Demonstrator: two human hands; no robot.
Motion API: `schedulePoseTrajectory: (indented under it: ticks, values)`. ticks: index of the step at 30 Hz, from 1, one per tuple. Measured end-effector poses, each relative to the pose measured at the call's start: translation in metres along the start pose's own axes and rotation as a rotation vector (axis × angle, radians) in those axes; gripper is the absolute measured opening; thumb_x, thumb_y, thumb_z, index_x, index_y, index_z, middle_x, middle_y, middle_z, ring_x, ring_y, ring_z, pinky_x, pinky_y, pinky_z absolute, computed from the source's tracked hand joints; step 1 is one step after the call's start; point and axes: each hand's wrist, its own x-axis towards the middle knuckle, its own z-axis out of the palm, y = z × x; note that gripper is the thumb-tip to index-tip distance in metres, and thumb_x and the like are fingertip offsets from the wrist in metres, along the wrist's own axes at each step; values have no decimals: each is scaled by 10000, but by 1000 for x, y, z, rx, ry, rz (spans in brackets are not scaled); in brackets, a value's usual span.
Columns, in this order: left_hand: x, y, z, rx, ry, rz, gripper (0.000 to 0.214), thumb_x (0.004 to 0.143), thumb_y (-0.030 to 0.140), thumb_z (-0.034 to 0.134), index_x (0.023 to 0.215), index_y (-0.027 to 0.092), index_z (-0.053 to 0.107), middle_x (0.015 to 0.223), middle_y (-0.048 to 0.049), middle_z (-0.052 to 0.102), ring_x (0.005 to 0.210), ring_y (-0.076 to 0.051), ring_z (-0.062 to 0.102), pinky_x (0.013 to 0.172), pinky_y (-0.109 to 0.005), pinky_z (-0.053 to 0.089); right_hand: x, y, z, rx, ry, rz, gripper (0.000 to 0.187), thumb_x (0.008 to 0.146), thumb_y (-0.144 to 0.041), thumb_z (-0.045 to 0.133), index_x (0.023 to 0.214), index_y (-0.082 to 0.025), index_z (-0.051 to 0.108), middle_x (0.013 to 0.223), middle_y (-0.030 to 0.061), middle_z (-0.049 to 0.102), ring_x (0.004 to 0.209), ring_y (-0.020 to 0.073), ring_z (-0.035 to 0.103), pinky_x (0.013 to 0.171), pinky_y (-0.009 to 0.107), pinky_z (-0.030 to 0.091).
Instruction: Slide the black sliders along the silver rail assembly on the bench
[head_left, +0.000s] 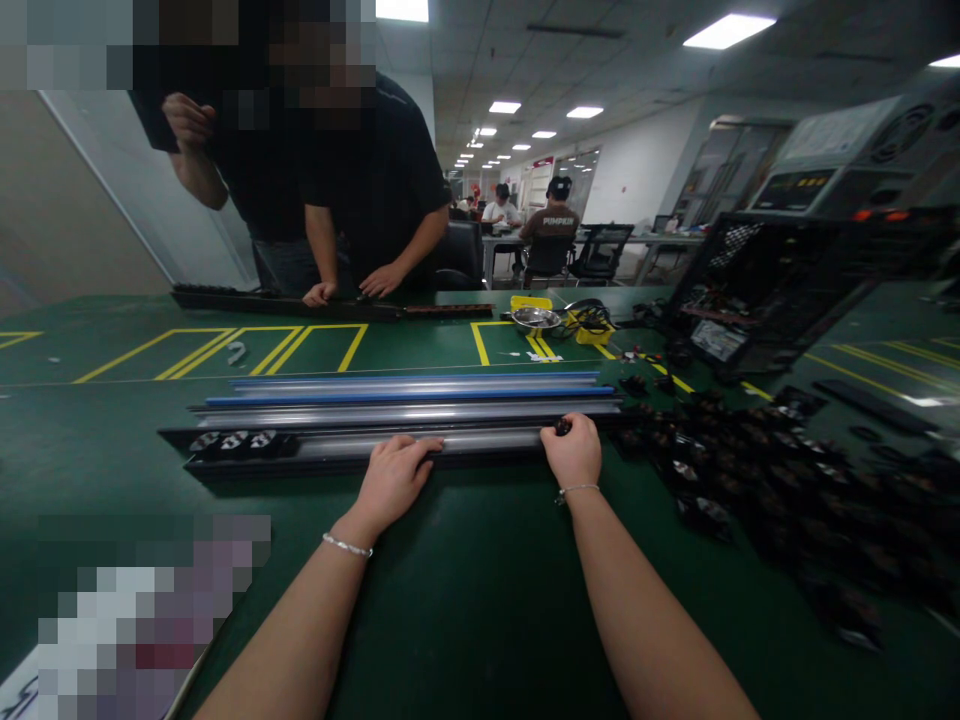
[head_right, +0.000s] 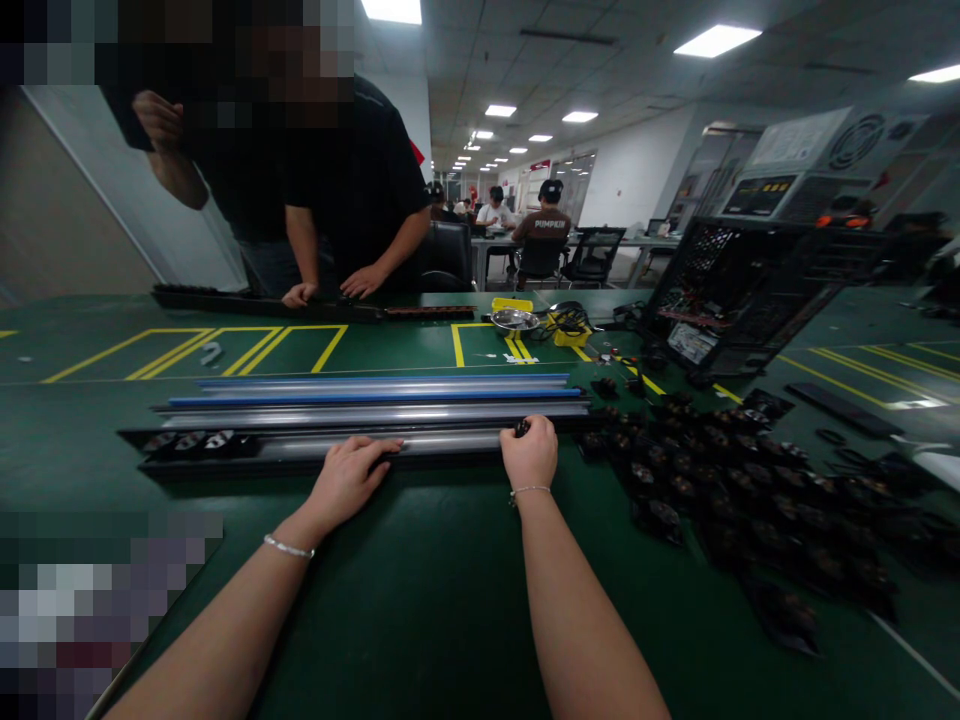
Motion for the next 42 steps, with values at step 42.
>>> schedulePoseTrajectory:
  ticks: [42]
  values:
    - [-1,1,0,-2,12,3,311,859,257,466,1148,310,567,1140,-3,647,1038,-213,531,879,-407,378,12,15,-7,32,66,118,292,622,-247,517,877,-132,601,897,122,595,864,248,549,814,340,432]
